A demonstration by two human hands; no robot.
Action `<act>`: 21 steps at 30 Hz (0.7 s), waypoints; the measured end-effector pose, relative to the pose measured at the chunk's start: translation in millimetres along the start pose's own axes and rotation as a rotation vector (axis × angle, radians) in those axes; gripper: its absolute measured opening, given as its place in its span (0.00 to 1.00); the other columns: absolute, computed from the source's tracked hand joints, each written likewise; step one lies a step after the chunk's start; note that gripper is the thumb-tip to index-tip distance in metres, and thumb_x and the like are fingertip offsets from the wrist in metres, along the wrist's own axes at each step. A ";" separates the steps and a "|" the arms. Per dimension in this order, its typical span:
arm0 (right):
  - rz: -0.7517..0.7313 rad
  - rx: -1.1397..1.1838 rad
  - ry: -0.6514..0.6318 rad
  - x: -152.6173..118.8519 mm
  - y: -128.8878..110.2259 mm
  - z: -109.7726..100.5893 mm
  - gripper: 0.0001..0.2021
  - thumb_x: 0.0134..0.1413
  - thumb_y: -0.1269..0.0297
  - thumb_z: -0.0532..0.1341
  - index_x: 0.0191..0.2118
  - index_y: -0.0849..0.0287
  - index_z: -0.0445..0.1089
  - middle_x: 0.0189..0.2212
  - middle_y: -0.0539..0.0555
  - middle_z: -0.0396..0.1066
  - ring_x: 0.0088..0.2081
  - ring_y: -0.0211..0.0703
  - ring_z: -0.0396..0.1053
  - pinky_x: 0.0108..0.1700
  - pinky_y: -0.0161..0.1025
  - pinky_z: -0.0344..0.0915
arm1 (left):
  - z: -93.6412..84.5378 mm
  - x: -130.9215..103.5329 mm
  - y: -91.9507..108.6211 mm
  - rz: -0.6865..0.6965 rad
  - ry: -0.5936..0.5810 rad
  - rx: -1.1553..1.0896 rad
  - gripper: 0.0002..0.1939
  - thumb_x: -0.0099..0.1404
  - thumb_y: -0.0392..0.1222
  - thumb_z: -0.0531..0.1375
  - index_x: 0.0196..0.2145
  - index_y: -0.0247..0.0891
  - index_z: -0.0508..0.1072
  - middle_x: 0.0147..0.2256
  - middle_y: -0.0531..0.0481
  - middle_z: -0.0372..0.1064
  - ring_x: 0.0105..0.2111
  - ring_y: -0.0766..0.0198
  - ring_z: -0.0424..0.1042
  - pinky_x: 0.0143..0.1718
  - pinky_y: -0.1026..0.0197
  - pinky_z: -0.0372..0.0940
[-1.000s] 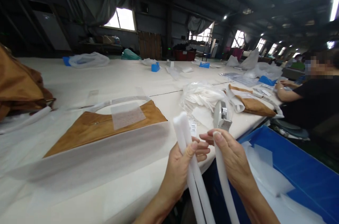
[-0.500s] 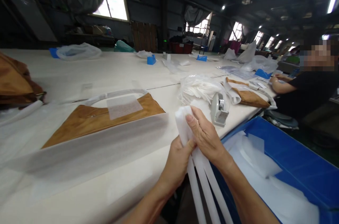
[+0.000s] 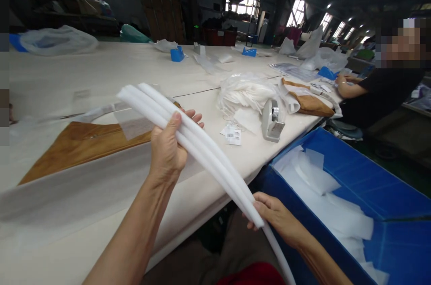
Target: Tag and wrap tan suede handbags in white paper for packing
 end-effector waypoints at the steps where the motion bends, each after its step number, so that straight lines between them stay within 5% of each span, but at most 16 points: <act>1: -0.010 -0.024 0.022 -3.5 1.7 -4.1 0.24 0.57 0.42 0.59 0.39 0.61 0.71 0.31 0.54 0.73 0.30 0.40 0.71 0.32 0.35 0.66 | -1.7 1.7 1.7 0.017 0.008 -0.001 0.10 0.55 0.40 0.69 0.34 0.37 0.74 0.35 0.47 0.76 0.39 0.51 0.77 0.41 0.49 0.76; 9: -0.058 -0.129 0.081 -12.6 2.6 -9.0 0.17 0.58 0.50 0.59 0.43 0.59 0.73 0.31 0.52 0.71 0.32 0.41 0.69 0.34 0.37 0.64 | -5.5 7.3 7.9 0.047 0.058 -0.009 0.05 0.58 0.38 0.67 0.33 0.36 0.75 0.34 0.47 0.75 0.38 0.53 0.77 0.39 0.49 0.76; 12: -0.096 -0.216 0.205 -6.7 7.6 -19.2 0.15 0.58 0.52 0.58 0.36 0.59 0.73 0.23 0.49 0.66 0.26 0.38 0.64 0.28 0.35 0.60 | -1.3 1.6 13.5 0.064 0.053 -0.028 0.04 0.59 0.38 0.66 0.31 0.37 0.74 0.31 0.50 0.73 0.34 0.58 0.76 0.38 0.53 0.76; 16: -0.064 0.120 0.535 3.2 29.1 -52.4 0.16 0.50 0.48 0.59 0.28 0.59 0.67 0.18 0.43 0.54 0.17 0.31 0.48 0.19 0.32 0.45 | 10.8 -26.4 8.4 0.002 -0.011 -0.126 0.08 0.57 0.37 0.68 0.33 0.35 0.73 0.28 0.53 0.68 0.28 0.66 0.71 0.37 0.60 0.74; 21: -0.006 0.345 0.635 9.3 56.0 -73.2 0.19 0.44 0.46 0.62 0.28 0.58 0.64 0.18 0.42 0.52 0.15 0.28 0.45 0.17 0.30 0.41 | 8.9 -53.9 3.1 -0.080 -0.025 -0.206 0.11 0.56 0.36 0.69 0.36 0.33 0.74 0.28 0.53 0.65 0.28 0.67 0.69 0.33 0.63 0.73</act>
Point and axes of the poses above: each hand's wrist, its own x-axis towards the middle knuckle, its own z-axis out of the palm, y = z × x, the point moved 9 cm from there along x, towards the middle knuckle
